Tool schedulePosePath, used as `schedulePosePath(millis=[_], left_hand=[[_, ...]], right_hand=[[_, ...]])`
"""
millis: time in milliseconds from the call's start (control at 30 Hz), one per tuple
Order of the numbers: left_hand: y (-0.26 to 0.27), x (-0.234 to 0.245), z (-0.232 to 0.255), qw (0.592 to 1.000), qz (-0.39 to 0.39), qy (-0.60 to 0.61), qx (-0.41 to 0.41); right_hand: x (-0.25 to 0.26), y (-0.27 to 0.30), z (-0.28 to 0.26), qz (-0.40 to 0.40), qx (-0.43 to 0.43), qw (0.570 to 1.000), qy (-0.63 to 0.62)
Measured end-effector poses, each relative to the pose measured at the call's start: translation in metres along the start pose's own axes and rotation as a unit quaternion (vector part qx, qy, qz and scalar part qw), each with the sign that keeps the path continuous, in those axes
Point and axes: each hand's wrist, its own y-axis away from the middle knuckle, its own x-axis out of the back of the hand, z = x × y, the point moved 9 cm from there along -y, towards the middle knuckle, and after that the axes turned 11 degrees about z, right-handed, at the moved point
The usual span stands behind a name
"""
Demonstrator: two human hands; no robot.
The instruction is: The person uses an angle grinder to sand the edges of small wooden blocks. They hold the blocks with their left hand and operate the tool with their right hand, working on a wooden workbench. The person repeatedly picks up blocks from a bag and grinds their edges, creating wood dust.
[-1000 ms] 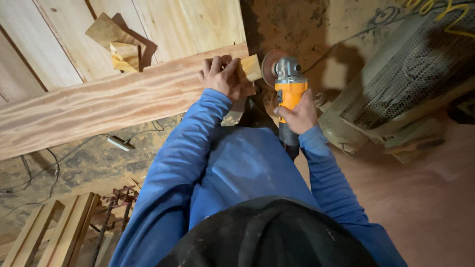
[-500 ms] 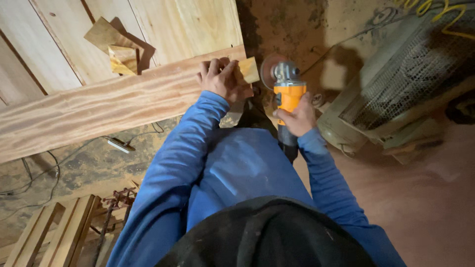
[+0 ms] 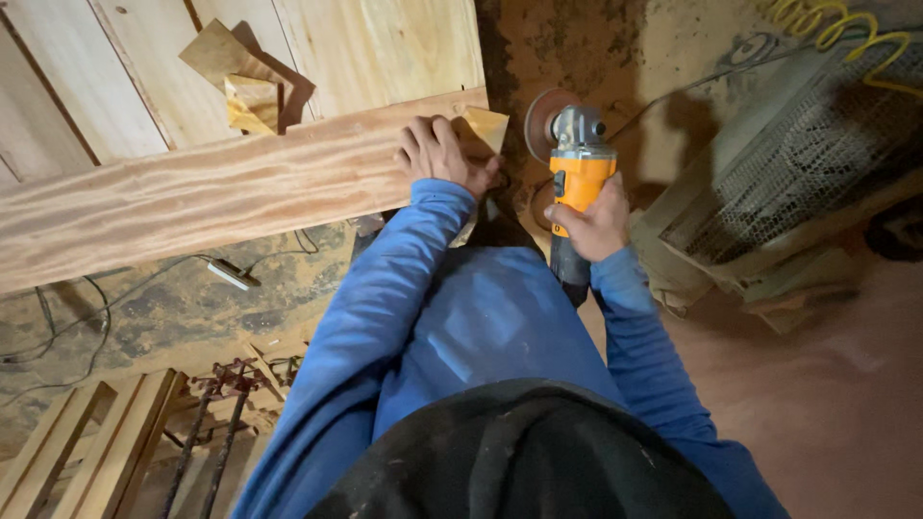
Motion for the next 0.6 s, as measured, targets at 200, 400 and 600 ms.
schedulePosePath(millis=[200,400,600], left_hand=[[0.006,-0.002,-0.005,0.988,0.004,0.045,-0.148],[0.003,0.001,-0.021,0.980,0.012,0.110,-0.168],[0.004,0.008,-0.019,0.976,0.023,0.107,-0.189]], right_hand=[[0.001,-0.003,0.003,-0.017,-0.060,0.998,0.007],[-0.013,0.000,-0.015,-0.031,0.017,0.999,0.036],[-0.027,0.004,-0.023,-0.059,-0.001,0.998,0.024]])
